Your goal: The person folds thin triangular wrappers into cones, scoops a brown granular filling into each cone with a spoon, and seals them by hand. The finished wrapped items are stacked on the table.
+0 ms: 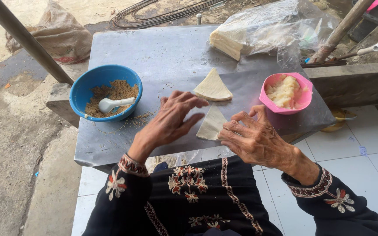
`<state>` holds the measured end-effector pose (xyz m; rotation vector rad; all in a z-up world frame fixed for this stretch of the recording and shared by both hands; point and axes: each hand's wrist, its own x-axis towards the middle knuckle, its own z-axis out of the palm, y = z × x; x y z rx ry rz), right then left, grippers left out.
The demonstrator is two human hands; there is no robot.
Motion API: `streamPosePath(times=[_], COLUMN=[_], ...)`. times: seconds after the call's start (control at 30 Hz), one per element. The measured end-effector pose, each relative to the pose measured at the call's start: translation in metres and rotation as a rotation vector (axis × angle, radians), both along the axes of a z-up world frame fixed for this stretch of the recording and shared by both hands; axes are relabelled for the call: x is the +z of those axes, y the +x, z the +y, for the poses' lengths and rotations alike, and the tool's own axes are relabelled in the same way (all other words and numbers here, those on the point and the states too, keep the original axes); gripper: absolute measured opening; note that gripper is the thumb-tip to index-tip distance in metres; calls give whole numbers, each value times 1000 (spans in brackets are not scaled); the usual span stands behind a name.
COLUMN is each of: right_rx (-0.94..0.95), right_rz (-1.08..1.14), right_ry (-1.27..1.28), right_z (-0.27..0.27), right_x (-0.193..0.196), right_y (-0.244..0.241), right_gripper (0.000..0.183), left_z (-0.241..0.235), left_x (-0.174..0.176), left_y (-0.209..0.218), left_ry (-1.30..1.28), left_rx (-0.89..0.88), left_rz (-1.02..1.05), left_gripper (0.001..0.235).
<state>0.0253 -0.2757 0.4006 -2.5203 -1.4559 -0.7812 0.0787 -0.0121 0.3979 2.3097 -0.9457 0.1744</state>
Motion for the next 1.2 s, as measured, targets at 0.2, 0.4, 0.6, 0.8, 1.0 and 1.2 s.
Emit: streamPosePath(times=[0.2, 0.4, 0.6, 0.8, 1.0, 1.2], right_rx=[-123, -669, -603, -536, -623, -372], right_rz=[49, -121, -42, 9, 262, 227], right_ry=[78, 39, -43, -67, 138, 305], right_z=[-19, -83, -107, -119, -126, -106], right_x=[3, 31, 32, 29, 30, 25], right_y=[-14, -20, -2, 11, 17, 5], right_gripper=[22, 24, 29, 20, 26, 36], left_z=[-11, -9, -9, -29, -46, -52], left_x=[-10, -12, -8, -12, -17, -20], left_y=[-21, -33, -44, -7, 15, 28], left_ry=[88, 123, 105, 86, 113, 96], left_rx=[-5, -87, -91, -20, -14, -23], left_rz=[-62, -103, -130, -270, -262, -309], left_gripper=[53, 51, 40, 34, 32, 20])
